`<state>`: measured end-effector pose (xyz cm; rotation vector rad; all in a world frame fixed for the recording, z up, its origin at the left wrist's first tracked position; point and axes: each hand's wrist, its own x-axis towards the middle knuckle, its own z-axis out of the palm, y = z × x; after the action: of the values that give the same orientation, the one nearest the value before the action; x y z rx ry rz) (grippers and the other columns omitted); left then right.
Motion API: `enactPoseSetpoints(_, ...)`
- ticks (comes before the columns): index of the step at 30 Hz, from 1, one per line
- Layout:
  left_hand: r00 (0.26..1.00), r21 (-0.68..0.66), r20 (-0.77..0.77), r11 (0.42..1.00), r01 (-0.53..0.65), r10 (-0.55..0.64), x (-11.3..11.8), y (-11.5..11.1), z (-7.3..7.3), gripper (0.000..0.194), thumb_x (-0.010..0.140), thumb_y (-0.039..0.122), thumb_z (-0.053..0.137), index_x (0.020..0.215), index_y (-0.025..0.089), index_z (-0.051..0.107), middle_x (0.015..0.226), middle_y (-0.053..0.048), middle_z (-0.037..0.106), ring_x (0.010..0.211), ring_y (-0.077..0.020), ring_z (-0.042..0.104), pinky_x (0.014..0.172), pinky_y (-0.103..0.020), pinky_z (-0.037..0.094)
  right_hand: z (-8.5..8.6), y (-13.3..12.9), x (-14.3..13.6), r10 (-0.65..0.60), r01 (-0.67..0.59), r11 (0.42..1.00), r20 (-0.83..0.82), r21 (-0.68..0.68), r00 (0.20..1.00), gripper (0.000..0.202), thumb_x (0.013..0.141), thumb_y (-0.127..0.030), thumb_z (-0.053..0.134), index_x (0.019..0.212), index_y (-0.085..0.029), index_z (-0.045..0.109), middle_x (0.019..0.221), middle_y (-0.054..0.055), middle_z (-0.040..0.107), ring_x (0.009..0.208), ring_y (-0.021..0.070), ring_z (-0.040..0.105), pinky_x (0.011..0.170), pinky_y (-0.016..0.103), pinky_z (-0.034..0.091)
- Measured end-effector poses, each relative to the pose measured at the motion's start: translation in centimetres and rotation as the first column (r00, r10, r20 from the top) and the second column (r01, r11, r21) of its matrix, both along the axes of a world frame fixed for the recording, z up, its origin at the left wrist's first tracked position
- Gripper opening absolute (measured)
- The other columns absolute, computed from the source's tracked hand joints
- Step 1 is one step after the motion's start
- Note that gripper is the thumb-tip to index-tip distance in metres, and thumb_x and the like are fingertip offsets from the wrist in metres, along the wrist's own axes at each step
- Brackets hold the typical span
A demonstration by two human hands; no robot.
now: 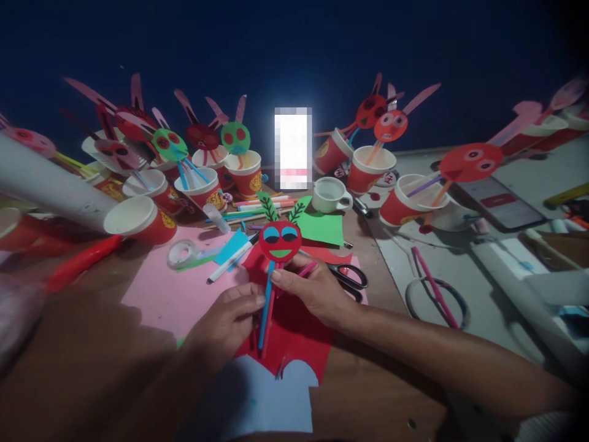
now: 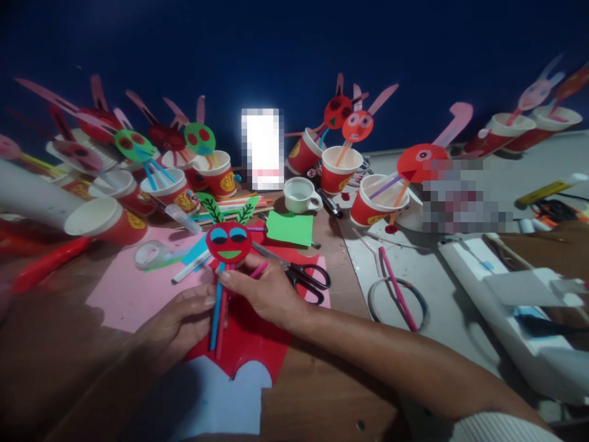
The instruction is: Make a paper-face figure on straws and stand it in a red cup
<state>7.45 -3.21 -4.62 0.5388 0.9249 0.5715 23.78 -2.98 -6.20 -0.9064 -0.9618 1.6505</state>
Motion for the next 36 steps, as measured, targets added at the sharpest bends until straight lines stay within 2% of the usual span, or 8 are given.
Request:
enactPoseSetpoints(5,1.0,0.0,-0.021,1.0,-0.01,0.01,0.0,0.0,0.1,0.011,0.067,0.02,0.071,0.065,0.013,0.062,0.054,0.001,0.058,0.053,-0.0104,0.052,0.057,-0.022,0.043,0.1,-0.1,-0.1,-0.01,0.009,1.0,-0.01,-0.016,1.0,0.018,0.076,-0.033,0.068,0.087,-0.018,0.067,0.076,-0.001,0.061,0.071,0.0123,0.055,0.071,0.027,0.044)
enactPoseSetpoints(13,1.0,0.007,0.006,1.0,-0.013,0.013,0.3,-0.1,0.0,0.007,0.067,0.02,0.071,0.067,0.015,0.066,0.059,-0.001,0.064,0.06,-0.0141,0.061,0.06,-0.023,0.047,-0.1,-0.1,-0.2,-0.001,0.001,1.0,-0.02,0.001,1.0,0.019,0.076,-0.033,0.068,0.088,-0.018,0.068,0.076,-0.001,0.064,0.068,0.0112,0.056,0.068,0.025,0.045)
enactPoseSetpoints(18,1.0,0.008,0.006,1.0,-0.026,0.026,0.5,-0.3,0.1,0.008,0.068,0.015,0.069,0.075,0.016,0.068,0.067,-0.003,0.069,0.07,-0.0193,0.066,0.067,-0.028,0.049,0.0,-0.2,-0.1,-0.005,0.001,0.998,0.079,0.056,0.997,0.017,0.077,-0.03,0.066,0.089,-0.018,0.067,0.076,-0.001,0.063,0.073,0.0133,0.057,0.071,0.027,0.045)
enactPoseSetpoints(21,0.997,0.055,-0.07,0.998,-0.034,0.037,0.5,-0.2,0.3,0.011,0.066,0.014,0.07,0.077,0.014,0.067,0.064,-0.002,0.068,0.062,-0.0169,0.064,0.064,-0.027,0.048,0.4,-0.2,0.0,-0.019,-0.003,0.99,0.154,0.141,0.988,0.012,0.079,-0.027,0.064,0.087,-0.018,0.067,0.077,0.0,0.062,0.077,0.015,0.057,0.076,0.03,0.045)
enactPoseSetpoints(24,0.985,0.101,-0.171,0.995,-0.004,0.021,0.5,0.0,0.8,0.008,0.066,0.014,0.07,0.071,0.012,0.064,0.055,0.0,0.063,0.048,-0.0101,0.056,0.051,-0.02,0.043,0.8,-0.2,0.0,-0.03,-0.006,0.984,0.197,0.178,0.98,0.01,0.079,-0.024,0.062,0.086,-0.017,0.067,0.082,0.001,0.063,0.081,0.0161,0.058,0.079,0.03,0.045)
enactPoseSetpoints(27,0.982,0.107,-0.191,0.994,0.022,-0.001,0.4,0.2,1.1,0.012,0.065,0.016,0.07,0.073,0.012,0.063,0.05,0.002,0.058,0.042,-0.0076,0.049,0.043,-0.018,0.038,0.9,-0.2,0.0,-0.017,-0.014,0.99,0.214,0.143,0.977,0.013,0.079,-0.026,0.063,0.087,-0.017,0.067,0.081,0.001,0.065,0.076,0.0155,0.058,0.074,0.029,0.046)
enactPoseSetpoints(31,0.986,0.098,-0.165,0.994,0.036,-0.02,0.0,0.3,0.9,0.018,0.07,0.019,0.069,0.085,0.014,0.06,0.054,0.004,0.057,0.042,-0.0072,0.049,0.042,-0.018,0.04,0.5,-0.1,0.0,-0.002,-0.017,0.996,0.208,0.089,0.978,0.017,0.078,-0.029,0.064,0.089,-0.016,0.068,0.078,0.001,0.066,0.07,0.0144,0.057,0.068,0.028,0.045)
enactPoseSetpoints(36,0.994,0.096,-0.109,0.995,0.021,-0.01,-0.6,0.5,0.6,0.015,0.076,0.027,0.067,0.079,0.015,0.059,0.057,0.001,0.057,0.048,-0.0088,0.054,0.045,-0.018,0.044,-0.2,0.3,0.2,-0.024,0.014,0.999,0.203,0.05,0.979,0.018,0.077,-0.032,0.066,0.084,-0.015,0.066,0.075,0.0,0.063,0.068,0.0127,0.055,0.068,0.027,0.043)
